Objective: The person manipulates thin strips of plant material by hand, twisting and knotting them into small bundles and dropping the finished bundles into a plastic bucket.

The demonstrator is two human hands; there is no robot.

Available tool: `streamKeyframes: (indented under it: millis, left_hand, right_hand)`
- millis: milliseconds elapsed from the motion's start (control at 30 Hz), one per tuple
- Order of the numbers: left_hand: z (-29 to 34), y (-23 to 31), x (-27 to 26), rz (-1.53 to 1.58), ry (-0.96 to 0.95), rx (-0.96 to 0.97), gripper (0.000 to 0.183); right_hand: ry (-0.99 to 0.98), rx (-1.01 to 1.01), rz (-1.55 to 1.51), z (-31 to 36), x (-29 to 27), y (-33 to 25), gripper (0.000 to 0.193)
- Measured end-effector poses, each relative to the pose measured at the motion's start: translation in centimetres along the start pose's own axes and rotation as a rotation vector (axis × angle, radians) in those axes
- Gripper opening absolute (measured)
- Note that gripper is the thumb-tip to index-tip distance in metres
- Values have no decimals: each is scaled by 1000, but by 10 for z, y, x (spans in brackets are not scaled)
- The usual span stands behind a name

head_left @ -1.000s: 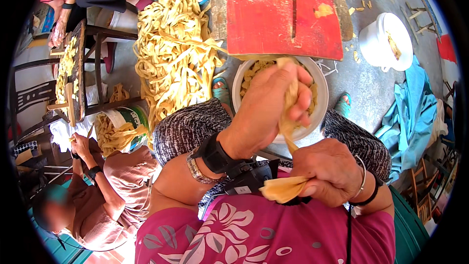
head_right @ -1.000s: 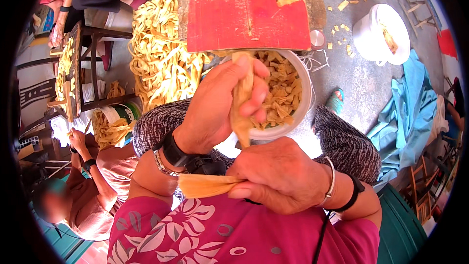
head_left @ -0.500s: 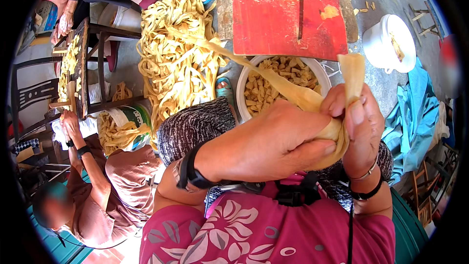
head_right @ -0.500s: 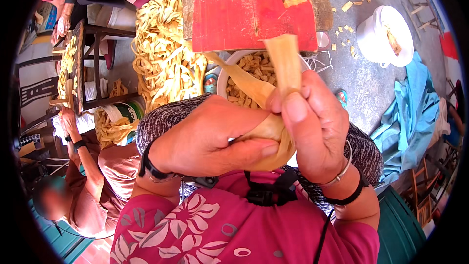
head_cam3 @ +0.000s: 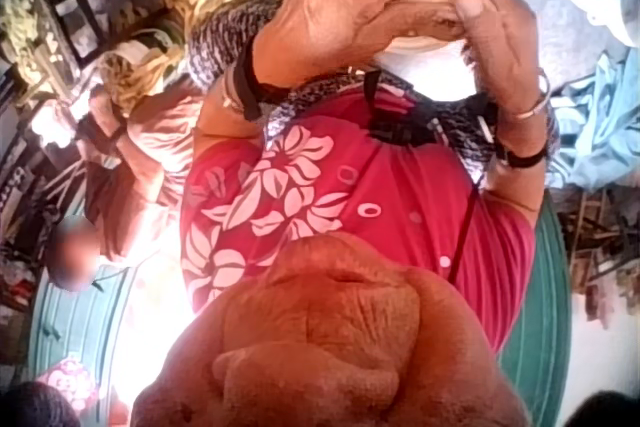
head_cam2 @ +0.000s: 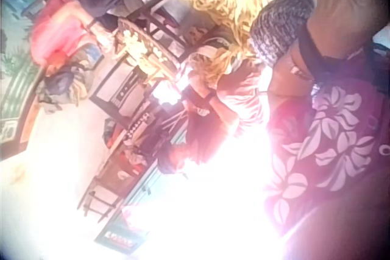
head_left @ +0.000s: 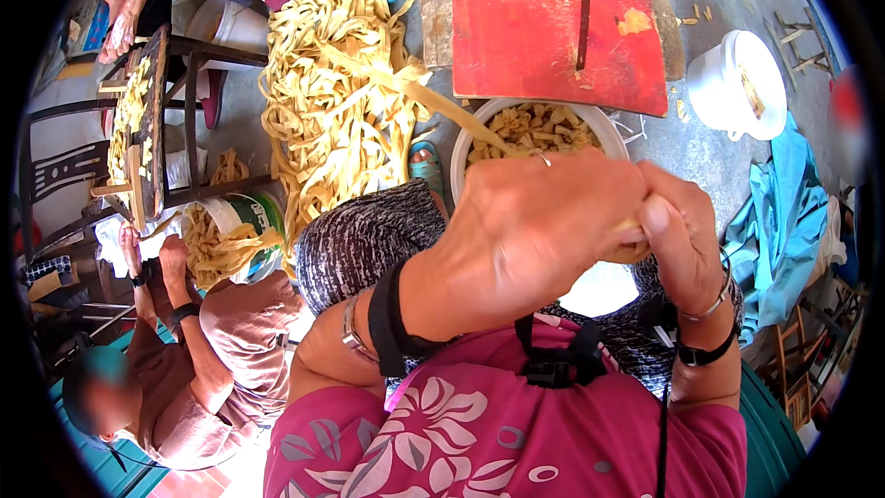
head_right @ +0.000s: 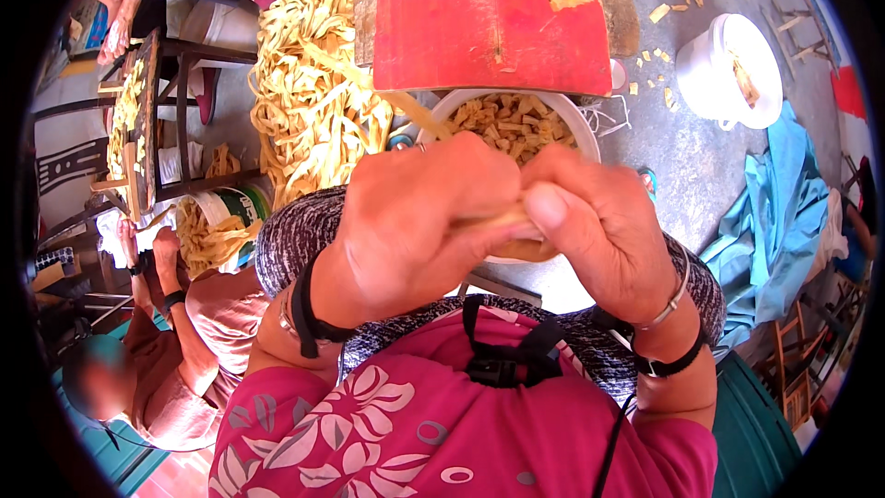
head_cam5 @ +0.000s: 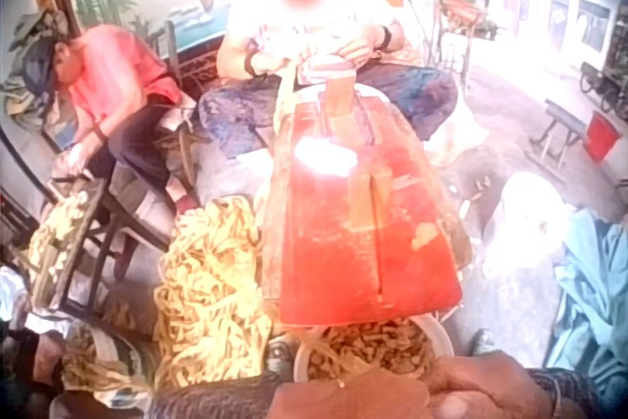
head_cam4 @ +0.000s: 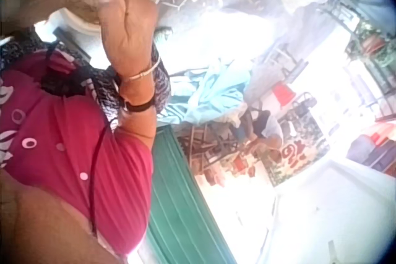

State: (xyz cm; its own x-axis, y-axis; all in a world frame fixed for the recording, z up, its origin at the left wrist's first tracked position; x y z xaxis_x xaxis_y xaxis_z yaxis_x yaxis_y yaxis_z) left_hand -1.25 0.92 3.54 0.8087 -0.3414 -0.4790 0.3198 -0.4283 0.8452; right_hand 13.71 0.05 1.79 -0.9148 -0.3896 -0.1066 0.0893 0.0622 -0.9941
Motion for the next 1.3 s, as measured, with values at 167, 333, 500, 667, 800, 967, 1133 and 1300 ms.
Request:
streamKeyframes:
  millis: [167,333,500,667,800,967,1133,1300]
  left_hand:
    - [-3,-13,5,1065,-84,-408,25]
    - [-4,-6,9,1069,-48,-378,43]
    - [-12,-10,7,133,-51,24,45]
    - [-8,-16,11,423,-36,-231,56]
    - [-7,-21,20,722,-81,-389,60]
    - [-3,-18,22,1055,-240,-507,56]
    - [-4,-26,17,1129,-182,-509,53]
    - [-7,-36,-2,1180,-118,-451,49]
  right_hand:
    - [50,-206,52,4,0,-3,27]
    - [43,-226,-15,-1,-5,0,21]
    - [52,-98,-63,3,-7,14,20]
    - [91,-70,-174,1,0,16,25]
    - [212,-101,-213,-2,1,17,40]
    - [231,-54,-74,4,-9,16,27]
    - [239,-54,85,18,-30,19,32]
    - [305,-69,143,27,-44,28,32]
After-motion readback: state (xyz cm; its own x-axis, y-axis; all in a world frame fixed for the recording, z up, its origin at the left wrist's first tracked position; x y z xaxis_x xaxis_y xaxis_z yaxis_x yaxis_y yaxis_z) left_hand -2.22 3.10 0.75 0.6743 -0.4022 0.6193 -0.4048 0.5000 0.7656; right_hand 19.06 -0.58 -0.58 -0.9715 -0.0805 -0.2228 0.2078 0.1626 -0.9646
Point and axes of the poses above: each hand's wrist, its own z-axis away from the middle knuckle, its own x-axis out of the palm, y = z × x, the point moved 4 cm from there along -z, towards the middle knuckle, and after that the axes turned 5 degrees about -x, right-handed, at the moved point
